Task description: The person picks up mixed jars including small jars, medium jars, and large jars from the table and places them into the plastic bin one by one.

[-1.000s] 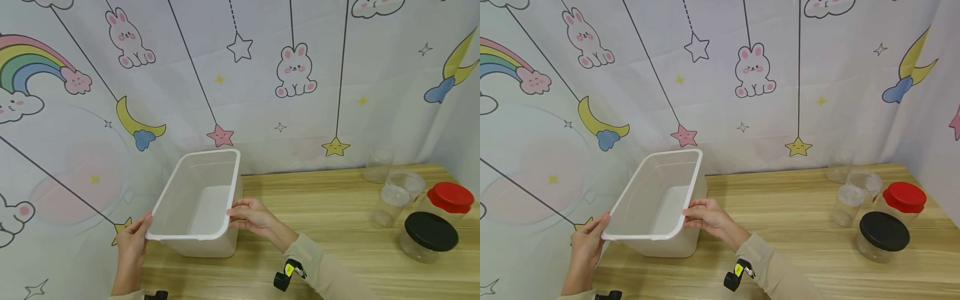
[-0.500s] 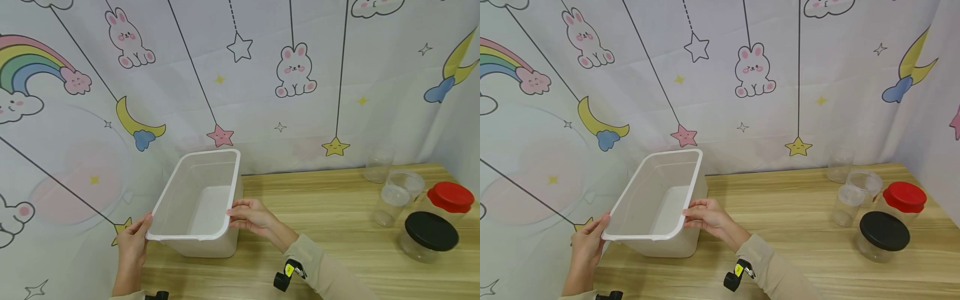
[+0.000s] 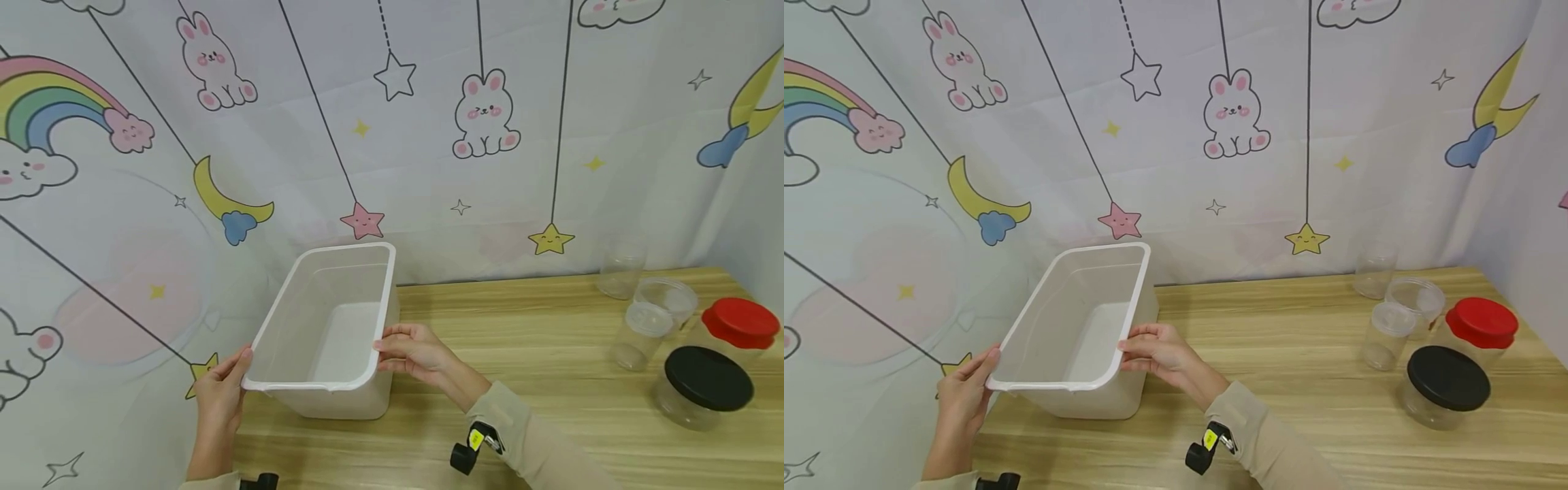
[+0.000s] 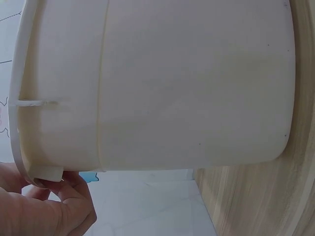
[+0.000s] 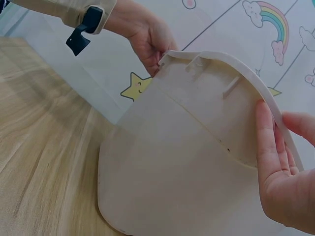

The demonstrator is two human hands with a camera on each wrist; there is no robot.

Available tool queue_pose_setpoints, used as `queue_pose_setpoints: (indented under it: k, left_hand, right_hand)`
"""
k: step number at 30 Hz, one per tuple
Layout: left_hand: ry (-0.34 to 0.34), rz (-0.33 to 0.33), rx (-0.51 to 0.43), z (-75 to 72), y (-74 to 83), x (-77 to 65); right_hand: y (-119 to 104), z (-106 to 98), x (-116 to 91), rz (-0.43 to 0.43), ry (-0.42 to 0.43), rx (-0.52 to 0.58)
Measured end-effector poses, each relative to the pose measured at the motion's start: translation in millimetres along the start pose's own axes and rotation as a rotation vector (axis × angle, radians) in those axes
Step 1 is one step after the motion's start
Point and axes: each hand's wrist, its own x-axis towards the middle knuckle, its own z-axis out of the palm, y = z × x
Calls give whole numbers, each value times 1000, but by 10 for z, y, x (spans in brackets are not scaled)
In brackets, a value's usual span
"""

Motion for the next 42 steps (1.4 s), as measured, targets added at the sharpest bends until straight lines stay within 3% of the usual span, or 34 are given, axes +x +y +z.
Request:
queue_pose_setpoints:
  k: [27, 42]
  left_hand:
    - [-7, 16, 84, 6, -53, -22]
    - [-15, -8, 48, 48, -39, -54]
  right_hand:
    - [-20, -63, -47, -6, -12, -7]
    - [-35, -87, -105, -28, -26, -1]
